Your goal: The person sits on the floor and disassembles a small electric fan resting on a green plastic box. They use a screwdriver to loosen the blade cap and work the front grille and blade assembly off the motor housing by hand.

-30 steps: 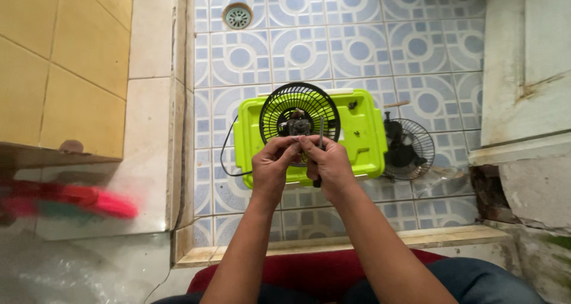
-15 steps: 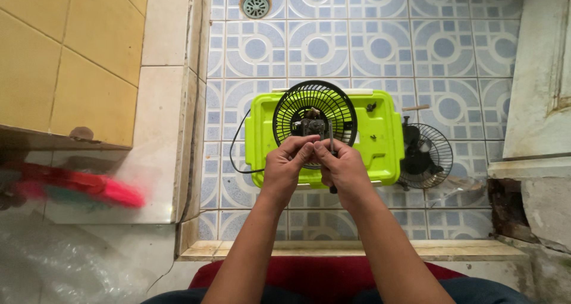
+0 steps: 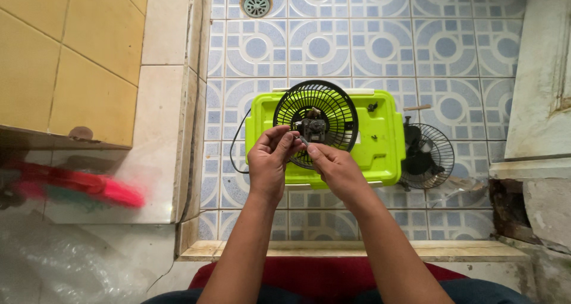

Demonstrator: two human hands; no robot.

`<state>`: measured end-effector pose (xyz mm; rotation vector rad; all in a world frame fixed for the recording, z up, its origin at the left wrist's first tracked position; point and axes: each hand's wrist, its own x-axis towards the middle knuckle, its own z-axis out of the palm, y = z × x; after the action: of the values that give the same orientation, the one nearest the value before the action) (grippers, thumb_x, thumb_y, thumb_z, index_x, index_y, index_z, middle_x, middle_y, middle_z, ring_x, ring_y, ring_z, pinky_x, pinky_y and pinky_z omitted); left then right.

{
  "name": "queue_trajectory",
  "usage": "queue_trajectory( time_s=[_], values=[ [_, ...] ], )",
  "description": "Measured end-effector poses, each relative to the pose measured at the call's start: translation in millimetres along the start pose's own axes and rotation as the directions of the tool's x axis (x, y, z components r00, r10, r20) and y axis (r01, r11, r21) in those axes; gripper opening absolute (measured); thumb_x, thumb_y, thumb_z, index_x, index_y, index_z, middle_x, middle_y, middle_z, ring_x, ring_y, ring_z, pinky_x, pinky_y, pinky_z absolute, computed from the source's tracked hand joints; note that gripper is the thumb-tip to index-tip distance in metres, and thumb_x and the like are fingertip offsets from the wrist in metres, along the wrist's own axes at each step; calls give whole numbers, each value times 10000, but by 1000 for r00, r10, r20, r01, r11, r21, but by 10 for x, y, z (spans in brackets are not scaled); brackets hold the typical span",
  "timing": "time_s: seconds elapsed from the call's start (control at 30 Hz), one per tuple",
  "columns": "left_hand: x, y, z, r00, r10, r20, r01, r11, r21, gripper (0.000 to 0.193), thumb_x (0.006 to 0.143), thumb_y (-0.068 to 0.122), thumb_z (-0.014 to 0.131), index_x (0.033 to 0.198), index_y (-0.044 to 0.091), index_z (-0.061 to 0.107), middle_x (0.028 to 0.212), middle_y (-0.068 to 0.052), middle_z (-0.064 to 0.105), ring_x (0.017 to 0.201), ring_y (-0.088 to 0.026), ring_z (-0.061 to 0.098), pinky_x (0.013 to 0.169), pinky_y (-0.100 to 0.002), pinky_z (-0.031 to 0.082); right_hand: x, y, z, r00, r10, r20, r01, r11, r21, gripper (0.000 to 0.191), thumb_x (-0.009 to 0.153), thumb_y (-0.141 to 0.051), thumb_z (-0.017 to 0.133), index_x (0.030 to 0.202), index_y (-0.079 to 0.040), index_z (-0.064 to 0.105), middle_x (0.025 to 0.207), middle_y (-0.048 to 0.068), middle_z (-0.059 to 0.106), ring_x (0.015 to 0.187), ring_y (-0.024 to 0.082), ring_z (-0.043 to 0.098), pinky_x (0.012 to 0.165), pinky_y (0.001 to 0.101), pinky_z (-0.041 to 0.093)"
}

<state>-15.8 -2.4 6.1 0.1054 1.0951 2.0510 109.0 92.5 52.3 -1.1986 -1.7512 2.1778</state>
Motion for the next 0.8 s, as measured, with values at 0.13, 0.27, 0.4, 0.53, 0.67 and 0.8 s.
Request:
queue_trajectory(
  time_s=[0.13,0.27,0.4,0.53,0.67,0.8],
  values=[
    [-22,36,36,999,-1,-34,2,1000,23,251,959,50,687,1187,-41,636,1050,-144,738,878,-183,723,825,-349,627,31,69,-16,1000,-16,-23,14,999,-52,391,1020,-340,570,1218,-56,753,752,-83,545,670,43,430,582,231,367],
    [-33,70,53,999,2,-49,0,999,36,229,958,46,689,1164,-46,647,1045,-147,743,872,-183,724,809,-364,640,41,74,-23,999,-18,-43,13,992,-128,401,1014,-348,574,1218,-57,759,775,-70,582,700,51,464,617,238,408],
    [-30,79,65,1000,8,-25,-7,998,57,212,956,45,695,1142,-50,653,1039,-147,744,882,-188,729,801,-365,647,31,78,-22,997,-49,-57,41,990,-133,402,1007,-352,579,1226,-61,749,826,-86,640,745,30,499,656,222,442],
    [-34,87,65,1000,13,-20,-12,996,92,212,959,55,692,1138,-51,658,1035,-142,745,886,-179,729,799,-361,652,21,65,-20,995,-18,-99,-2,981,-193,416,1007,-366,592,1258,-77,755,788,-40,608,705,77,473,614,268,415],
    [-31,92,58,1000,14,-19,-10,987,158,217,948,63,704,1134,-42,663,1031,-128,753,883,-170,733,806,-342,645,-21,-9,-10,980,-144,-136,83,922,-378,393,1008,-388,608,1251,-107,738,898,-16,743,810,82,653,726,269,514],
    [-26,88,35,1000,23,-11,-21,977,211,223,952,83,706,1141,-29,667,1035,-111,765,901,-148,736,803,-314,628,-94,-95,21,980,-74,-186,-39,841,-540,368,1005,-355,566,1353,-299,672,833,105,758,778,213,732,737,353,556]
  ],
)
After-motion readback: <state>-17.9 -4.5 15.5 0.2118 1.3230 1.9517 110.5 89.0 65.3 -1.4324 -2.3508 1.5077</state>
